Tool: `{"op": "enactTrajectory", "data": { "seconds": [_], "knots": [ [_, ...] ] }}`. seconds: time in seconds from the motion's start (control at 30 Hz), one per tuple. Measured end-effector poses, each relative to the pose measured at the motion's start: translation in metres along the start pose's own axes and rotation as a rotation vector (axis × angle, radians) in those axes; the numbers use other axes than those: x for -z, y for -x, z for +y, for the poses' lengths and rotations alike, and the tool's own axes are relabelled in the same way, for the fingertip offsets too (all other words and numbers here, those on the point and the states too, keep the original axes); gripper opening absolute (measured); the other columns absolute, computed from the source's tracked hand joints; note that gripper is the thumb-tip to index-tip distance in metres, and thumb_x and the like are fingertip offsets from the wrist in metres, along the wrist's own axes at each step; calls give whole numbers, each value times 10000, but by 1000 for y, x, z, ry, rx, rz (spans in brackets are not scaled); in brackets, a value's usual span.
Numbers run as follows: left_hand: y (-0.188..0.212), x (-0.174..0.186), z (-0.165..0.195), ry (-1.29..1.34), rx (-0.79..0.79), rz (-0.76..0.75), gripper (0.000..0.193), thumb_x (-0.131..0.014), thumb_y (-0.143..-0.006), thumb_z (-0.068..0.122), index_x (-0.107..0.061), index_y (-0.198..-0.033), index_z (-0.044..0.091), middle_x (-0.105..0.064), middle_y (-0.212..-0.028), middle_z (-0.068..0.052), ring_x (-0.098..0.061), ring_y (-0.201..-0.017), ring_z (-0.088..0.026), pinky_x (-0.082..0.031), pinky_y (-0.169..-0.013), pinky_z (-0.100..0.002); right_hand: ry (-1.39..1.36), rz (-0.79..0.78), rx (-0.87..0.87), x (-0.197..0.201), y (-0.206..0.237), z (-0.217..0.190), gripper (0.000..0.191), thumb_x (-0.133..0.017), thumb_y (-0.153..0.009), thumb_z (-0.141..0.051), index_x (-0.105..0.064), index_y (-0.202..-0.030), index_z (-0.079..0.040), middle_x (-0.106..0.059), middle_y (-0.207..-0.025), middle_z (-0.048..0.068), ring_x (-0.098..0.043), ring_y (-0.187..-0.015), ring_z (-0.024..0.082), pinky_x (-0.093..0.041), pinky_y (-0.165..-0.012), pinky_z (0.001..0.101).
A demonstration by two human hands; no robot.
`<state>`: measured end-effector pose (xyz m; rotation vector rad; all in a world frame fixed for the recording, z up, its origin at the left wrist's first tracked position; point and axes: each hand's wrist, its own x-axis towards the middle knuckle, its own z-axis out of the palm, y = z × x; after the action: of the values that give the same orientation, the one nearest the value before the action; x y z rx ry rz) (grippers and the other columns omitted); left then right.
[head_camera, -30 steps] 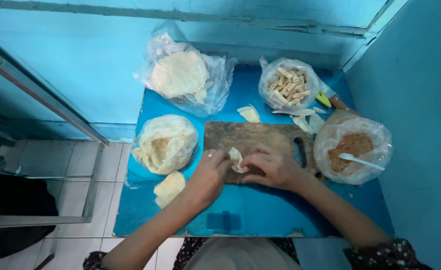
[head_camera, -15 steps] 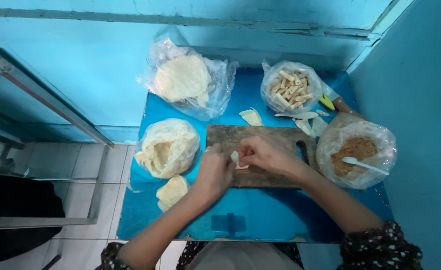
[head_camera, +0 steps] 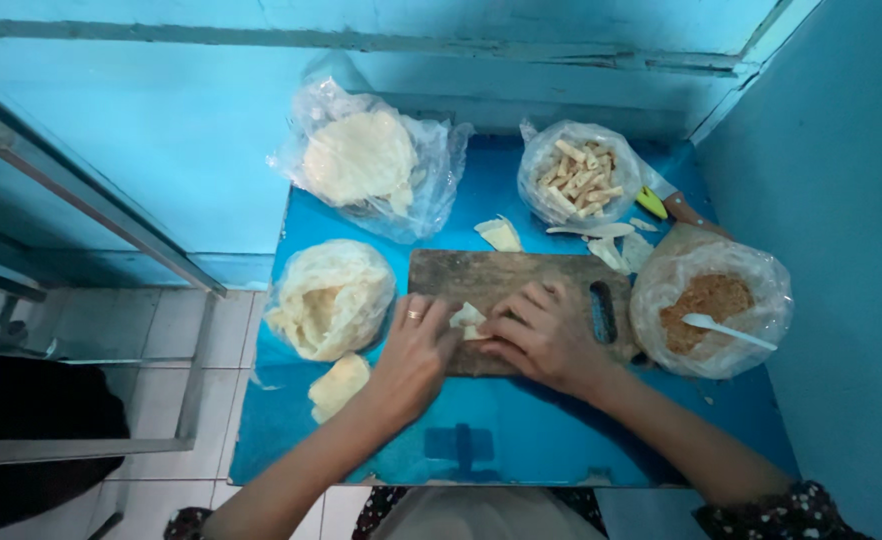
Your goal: The person sits at a small blue table and folds filled snack wrappers. They take thin dough squares, spoon brown filling from a plastic bag onto a square on the cutting board, then fold and pinch the wrapper closed and place the finished piece aside, repeating the cycle.
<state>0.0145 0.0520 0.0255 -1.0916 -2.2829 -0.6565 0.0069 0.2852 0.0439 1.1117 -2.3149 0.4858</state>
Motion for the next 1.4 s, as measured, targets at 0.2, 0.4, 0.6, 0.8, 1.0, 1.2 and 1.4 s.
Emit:
{"op": "enactTrajectory", "data": {
  "seconds": [0.2, 0.4, 0.6, 0.8, 1.0, 1.2, 1.4],
  "knots": [
    [-6, -10, -9, 124, 75, -34, 170, -596, -808, 20, -644, -967, -15, -601, -1181, -165, -531, -1142, -382, -432, -1002, -472, -12, -61, -100, -11, -7, 13, 167, -769, -853, -349, -733, -878, -188, -656, -992, -32, -583, -1007, 221, -394, -905, 465],
    [-17, -30, -12, -20, 346, -148, 179, -662, -664, 30, -704, -837, 5, -556, -1073, -206, -480, -1060, -441, -391, -893, -536, -238, -379, -573, -10, -26, 20, 176, -789, -748, -418, -778, -808, -252, -600, -1016, -27, -539, -1112, 229, -382, -876, 484],
    [-21, -34, -12, 86, 454, -19, 145, -726, -692, 53, -774, -827, 75, -574, -1055, -192, -482, -1024, -451, -374, -860, -559, -197, -494, -711, -19, -31, 24, 247, -838, -676, -456, -778, -765, -234, -502, -1119, 14, -473, -1177, 235, -368, -908, 466],
    [-13, -25, -4, 89, 450, 103, 75, -724, -768, 50, -725, -836, 20, -585, -1186, -219, -527, -1051, -454, -446, -879, -519, -333, -316, -650, -30, -21, 20, 262, -836, -682, -384, -730, -838, -203, -515, -1144, 48, -494, -1162, 266, -422, -933, 436],
    [2, -9, 24, -149, 147, 166, 270, -649, -762, 24, -700, -1019, -42, -551, -1349, -265, -516, -1160, -426, -459, -1000, -479, -141, -281, -598, -14, -16, -3, 152, -811, -762, -357, -773, -862, -249, -579, -1056, 13, -560, -1100, 262, -418, -864, 461],
    [4, -19, 4, -37, 198, 99, 237, -676, -755, 33, -710, -982, -26, -579, -1256, -217, -521, -1114, -425, -446, -960, -476, 68, -41, -238, 3, -15, -27, 168, -790, -802, -325, -745, -883, -185, -571, -1072, 39, -550, -1043, 270, -409, -854, 492],
    [2, -28, -15, 255, 416, 69, 93, -744, -760, 64, -765, -851, 62, -647, -1051, -137, -610, -1029, -365, -439, -931, -485, 50, -115, -339, 7, -29, -28, 175, -777, -802, -337, -750, -880, -182, -544, -1081, 51, -526, -1087, 283, -412, -850, 489]
  ]
}}
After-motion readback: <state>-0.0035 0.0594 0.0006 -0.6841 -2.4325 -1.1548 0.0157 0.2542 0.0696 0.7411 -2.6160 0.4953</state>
